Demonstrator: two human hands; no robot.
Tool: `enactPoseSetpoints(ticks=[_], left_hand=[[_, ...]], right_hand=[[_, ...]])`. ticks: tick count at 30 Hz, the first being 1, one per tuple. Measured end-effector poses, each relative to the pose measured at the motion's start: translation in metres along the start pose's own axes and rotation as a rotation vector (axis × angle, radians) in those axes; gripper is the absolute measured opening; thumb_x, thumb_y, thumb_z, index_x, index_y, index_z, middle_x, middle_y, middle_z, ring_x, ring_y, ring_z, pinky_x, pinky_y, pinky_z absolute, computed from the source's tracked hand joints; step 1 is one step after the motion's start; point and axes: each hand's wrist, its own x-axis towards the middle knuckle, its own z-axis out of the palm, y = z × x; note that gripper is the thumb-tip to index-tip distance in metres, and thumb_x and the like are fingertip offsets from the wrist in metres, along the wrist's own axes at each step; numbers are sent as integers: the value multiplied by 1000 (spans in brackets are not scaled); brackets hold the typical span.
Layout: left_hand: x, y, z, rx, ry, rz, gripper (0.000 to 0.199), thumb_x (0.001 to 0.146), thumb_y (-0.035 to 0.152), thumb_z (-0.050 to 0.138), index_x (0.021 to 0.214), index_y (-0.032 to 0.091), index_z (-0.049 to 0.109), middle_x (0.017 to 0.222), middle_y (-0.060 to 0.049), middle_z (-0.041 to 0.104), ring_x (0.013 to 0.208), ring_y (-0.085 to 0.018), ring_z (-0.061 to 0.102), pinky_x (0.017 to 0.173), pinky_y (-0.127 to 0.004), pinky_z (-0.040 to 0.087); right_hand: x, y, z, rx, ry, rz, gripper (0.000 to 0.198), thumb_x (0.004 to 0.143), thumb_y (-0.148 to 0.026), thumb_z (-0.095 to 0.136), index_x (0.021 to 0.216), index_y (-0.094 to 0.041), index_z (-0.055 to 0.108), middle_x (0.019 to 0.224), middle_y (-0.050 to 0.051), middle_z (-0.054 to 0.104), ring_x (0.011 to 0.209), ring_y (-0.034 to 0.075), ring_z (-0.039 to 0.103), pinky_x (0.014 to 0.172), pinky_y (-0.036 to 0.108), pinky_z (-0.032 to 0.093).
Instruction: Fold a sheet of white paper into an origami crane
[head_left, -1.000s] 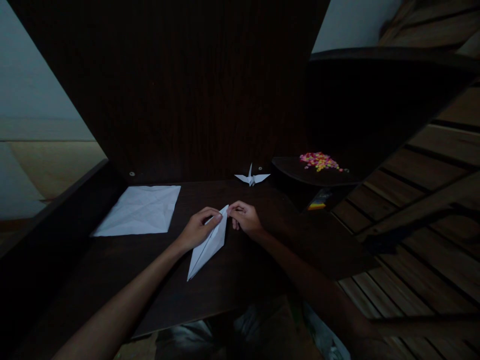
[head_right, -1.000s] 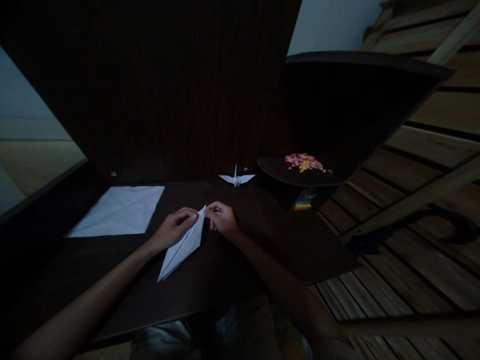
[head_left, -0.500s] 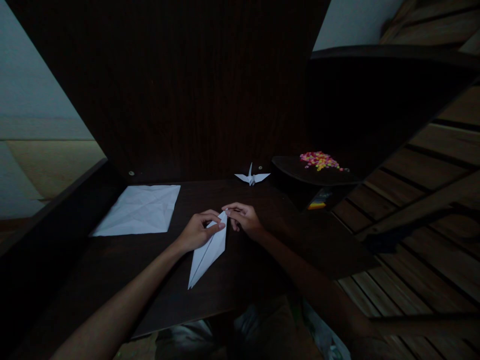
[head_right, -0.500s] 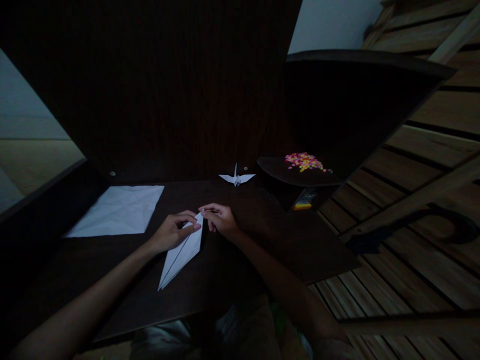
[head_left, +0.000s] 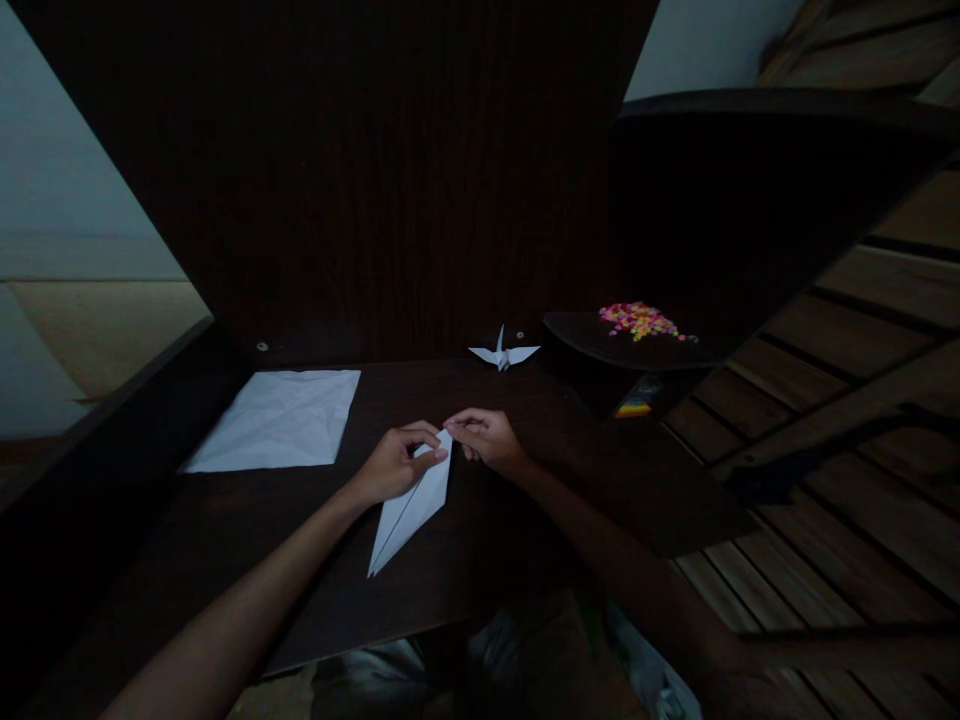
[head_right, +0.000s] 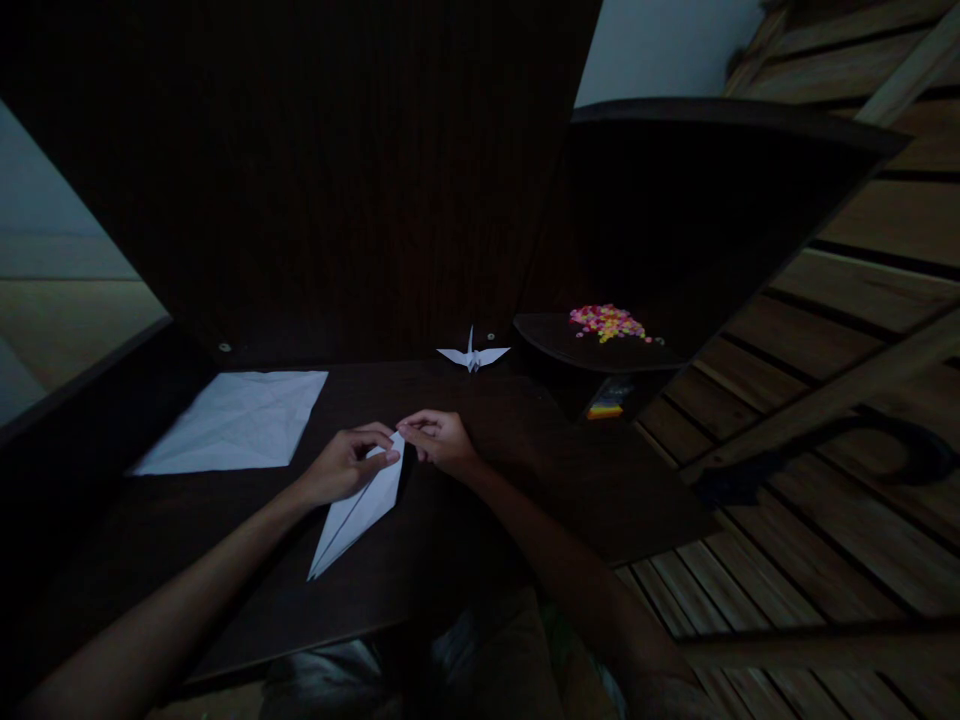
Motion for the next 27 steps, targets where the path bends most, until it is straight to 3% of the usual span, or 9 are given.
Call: enactPoseSetpoints(ticks=[16, 27], left_hand=[[-1, -2, 5, 57, -11, -97, 26, 80, 39, 59, 77, 15, 69, 80, -5, 65, 71, -15, 56, 64, -24, 42], [-1, 2, 3, -4, -4, -48, 28, 83, 39, 57, 75, 15, 68, 76, -4, 62, 72, -15, 55, 67, -24, 42]], right_hand=[[1, -1, 1, -37, -26, 44, 32, 69, -42, 69, 79, -12, 64, 48, -4, 54, 36, 6, 45, 35, 18, 30], [1, -1, 1, 4, -51, 64, 32, 66, -40, 72, 82, -13, 66, 58, -2, 59, 39, 5, 46, 35, 17, 32]])
